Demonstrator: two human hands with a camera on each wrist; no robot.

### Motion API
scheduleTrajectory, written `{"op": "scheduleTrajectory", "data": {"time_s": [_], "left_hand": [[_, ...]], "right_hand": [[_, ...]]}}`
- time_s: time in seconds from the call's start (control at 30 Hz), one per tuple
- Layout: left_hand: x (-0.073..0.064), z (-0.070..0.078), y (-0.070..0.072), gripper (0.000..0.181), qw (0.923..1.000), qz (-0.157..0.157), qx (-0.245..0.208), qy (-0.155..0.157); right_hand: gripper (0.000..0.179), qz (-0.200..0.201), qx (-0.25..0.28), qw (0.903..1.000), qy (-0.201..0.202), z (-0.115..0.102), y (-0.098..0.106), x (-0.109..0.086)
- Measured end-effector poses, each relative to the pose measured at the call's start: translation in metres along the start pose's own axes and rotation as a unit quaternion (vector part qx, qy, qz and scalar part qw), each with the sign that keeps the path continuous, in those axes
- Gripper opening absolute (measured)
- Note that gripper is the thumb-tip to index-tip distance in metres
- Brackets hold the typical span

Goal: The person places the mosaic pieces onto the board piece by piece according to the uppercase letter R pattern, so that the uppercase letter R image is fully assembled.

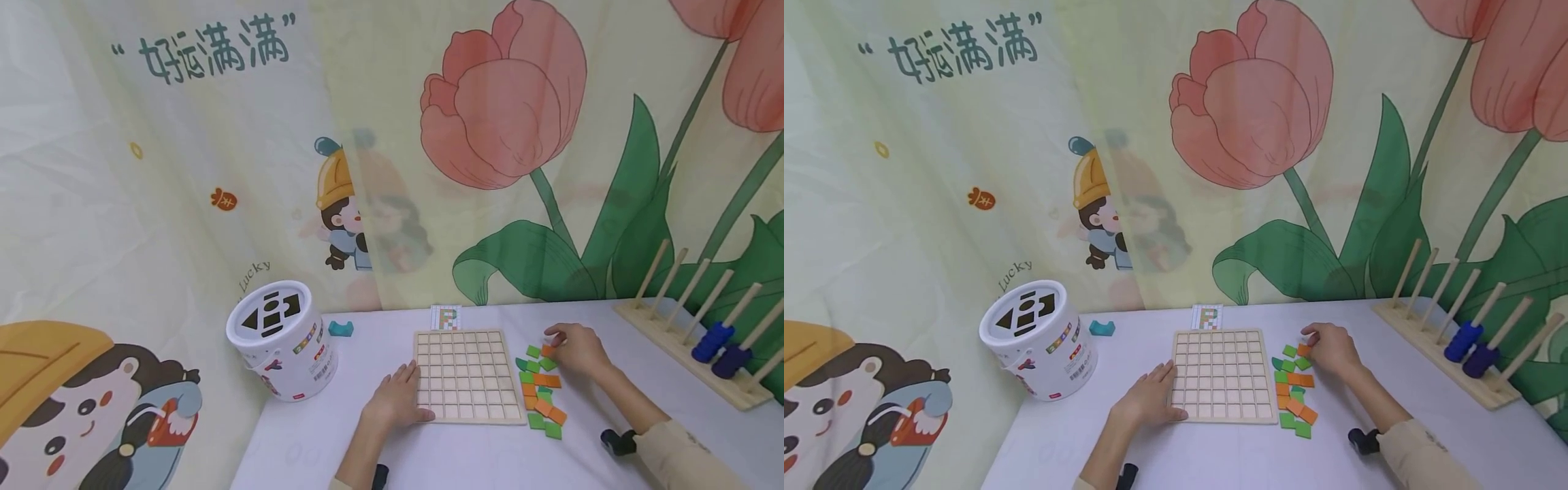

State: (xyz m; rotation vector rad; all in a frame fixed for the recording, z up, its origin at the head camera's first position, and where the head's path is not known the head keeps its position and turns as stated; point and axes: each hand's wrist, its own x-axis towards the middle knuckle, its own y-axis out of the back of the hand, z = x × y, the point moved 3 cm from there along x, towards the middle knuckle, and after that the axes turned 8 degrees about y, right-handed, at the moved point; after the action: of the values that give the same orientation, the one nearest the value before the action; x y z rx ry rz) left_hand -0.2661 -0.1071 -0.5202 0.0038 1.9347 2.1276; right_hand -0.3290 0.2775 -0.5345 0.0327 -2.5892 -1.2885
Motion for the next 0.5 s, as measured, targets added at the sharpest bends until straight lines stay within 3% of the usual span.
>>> {"op": "scheduleTrajectory", "data": {"time_s": [0.23, 0.5], "left_hand": [[0.0003, 0.0004, 0.004, 0.1, 1.0, -0.003, -0.003, -0.002], [-0.0021, -0.0003, 0.0029, 0.102, 1.0, -0.003, -0.002, -0.005]], "right_hand": [[0.041, 0.001, 0.044, 0.9982, -0.041, 0.0018, 0.0062, 0.0009], [0.038, 0.028, 0.08, 0.9957, -0.038, -0.0056, 0.0048, 0.0067]]}}
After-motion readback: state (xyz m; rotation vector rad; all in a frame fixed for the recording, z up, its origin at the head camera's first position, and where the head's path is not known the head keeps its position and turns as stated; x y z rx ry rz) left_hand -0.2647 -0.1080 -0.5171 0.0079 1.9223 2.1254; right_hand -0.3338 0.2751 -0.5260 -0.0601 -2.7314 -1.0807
